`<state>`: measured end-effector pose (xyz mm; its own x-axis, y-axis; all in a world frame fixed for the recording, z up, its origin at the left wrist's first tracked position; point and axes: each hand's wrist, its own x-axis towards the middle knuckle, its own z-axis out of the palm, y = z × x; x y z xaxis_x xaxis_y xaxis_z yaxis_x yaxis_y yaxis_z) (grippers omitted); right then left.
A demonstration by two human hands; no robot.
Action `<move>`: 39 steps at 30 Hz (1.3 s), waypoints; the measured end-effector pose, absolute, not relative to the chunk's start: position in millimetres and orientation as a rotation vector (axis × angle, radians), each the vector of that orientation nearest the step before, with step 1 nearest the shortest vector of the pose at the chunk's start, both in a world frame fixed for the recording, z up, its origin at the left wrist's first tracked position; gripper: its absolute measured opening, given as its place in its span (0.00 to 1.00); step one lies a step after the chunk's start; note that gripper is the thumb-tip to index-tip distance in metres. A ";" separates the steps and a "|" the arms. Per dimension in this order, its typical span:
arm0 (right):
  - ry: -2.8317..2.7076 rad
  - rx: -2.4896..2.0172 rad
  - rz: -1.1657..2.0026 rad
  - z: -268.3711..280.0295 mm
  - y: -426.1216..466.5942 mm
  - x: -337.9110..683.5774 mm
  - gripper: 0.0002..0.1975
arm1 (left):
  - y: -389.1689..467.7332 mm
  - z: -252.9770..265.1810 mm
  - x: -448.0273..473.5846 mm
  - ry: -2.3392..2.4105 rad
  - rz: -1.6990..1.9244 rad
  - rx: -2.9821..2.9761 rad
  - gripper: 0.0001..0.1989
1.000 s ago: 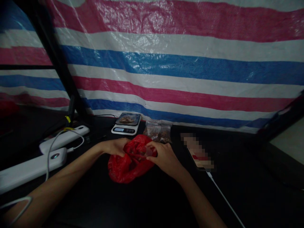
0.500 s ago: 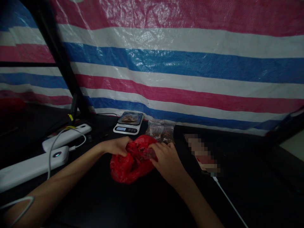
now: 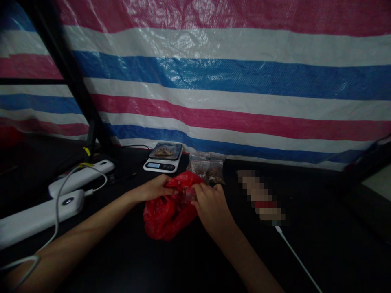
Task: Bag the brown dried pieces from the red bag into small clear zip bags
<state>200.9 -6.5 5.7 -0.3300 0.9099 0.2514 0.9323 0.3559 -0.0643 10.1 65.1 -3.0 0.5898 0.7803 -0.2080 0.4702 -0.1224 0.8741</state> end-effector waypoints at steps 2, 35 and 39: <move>-2.374 -1.687 -0.139 6.9 -6.9 199.2 0.12 | 62.9 -2.3 13.0 0.954 0.374 1.647 0.12; -2.428 -1.462 0.275 16.5 -4.4 214.1 0.14 | 61.6 1.6 8.7 0.880 0.360 1.737 0.09; -2.336 -1.520 0.461 12.4 -0.7 214.2 0.14 | 57.6 5.5 12.4 0.879 0.420 1.440 0.11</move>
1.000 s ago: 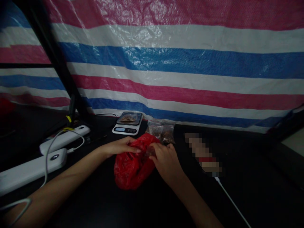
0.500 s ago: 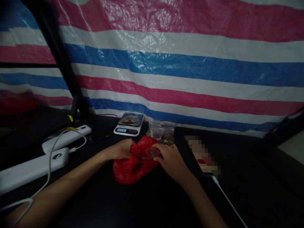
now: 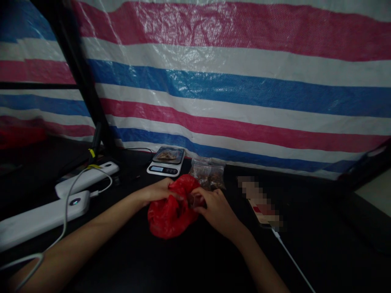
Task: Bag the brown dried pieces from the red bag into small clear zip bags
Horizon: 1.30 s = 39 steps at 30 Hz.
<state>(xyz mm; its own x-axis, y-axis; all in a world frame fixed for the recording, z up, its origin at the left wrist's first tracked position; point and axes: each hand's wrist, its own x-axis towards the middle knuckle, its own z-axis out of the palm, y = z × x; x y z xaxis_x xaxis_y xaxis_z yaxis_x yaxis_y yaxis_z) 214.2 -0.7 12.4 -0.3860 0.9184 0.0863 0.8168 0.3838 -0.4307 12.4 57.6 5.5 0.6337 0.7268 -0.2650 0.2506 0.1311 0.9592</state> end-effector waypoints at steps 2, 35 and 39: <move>-2.266 -1.507 0.591 9.3 2.2 215.1 0.15 | 55.7 8.4 13.9 0.890 0.445 1.367 0.11; -1.798 -1.231 0.930 44.2 66.9 222.4 0.21 | 107.7 28.7 -30.6 1.109 0.883 2.425 0.18; -1.845 -1.206 0.884 38.1 116.7 202.4 0.22 | 165.5 31.4 -35.1 1.058 0.829 2.619 0.34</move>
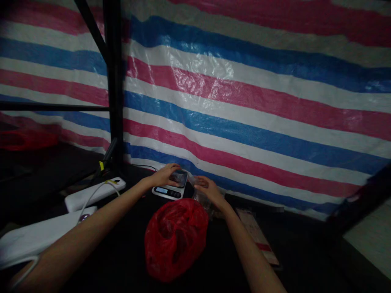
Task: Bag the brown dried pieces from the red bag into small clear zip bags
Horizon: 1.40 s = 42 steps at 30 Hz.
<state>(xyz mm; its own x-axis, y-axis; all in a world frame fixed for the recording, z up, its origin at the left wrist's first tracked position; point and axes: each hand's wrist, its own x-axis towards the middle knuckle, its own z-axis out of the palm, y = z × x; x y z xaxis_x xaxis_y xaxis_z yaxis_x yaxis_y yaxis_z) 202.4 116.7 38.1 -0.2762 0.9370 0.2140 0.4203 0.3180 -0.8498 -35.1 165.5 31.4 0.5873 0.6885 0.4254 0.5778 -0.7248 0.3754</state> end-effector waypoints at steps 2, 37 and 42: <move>-1.812 -1.212 0.866 31.2 138.2 193.7 0.22 | 190.1 27.9 -31.7 1.060 0.651 2.584 0.40; -1.861 -1.491 0.439 16.3 -14.4 224.7 0.25 | 188.4 13.2 -38.2 0.986 1.037 2.301 0.31; -2.044 -1.656 0.259 -11.8 -54.4 238.2 0.16 | 113.1 46.7 -37.2 0.943 1.040 2.423 0.19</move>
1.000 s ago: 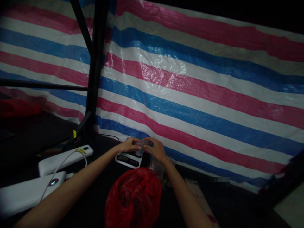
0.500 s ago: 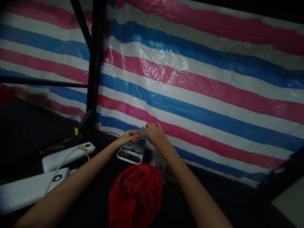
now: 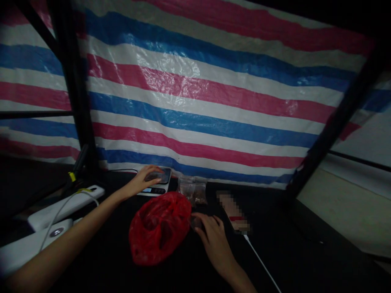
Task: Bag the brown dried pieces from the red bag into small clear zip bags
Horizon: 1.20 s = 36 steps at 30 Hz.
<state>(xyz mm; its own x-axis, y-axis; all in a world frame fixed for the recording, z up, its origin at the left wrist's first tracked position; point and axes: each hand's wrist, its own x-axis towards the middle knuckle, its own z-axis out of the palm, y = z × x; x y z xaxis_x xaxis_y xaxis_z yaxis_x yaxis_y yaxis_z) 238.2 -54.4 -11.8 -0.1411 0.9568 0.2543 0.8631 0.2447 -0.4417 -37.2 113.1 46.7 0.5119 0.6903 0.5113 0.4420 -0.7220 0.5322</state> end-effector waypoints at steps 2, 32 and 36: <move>-2.062 -1.710 0.140 -16.5 -61.3 243.2 0.15 | 63.7 56.8 -37.7 0.710 0.792 2.478 0.17; -2.652 -1.496 -0.402 64.0 -47.2 146.3 0.10 | -43.4 50.9 -39.5 1.487 0.243 3.081 0.11; -2.756 -1.527 0.039 53.3 -32.4 141.9 0.18 | -22.7 36.6 -21.9 1.274 0.108 2.891 0.20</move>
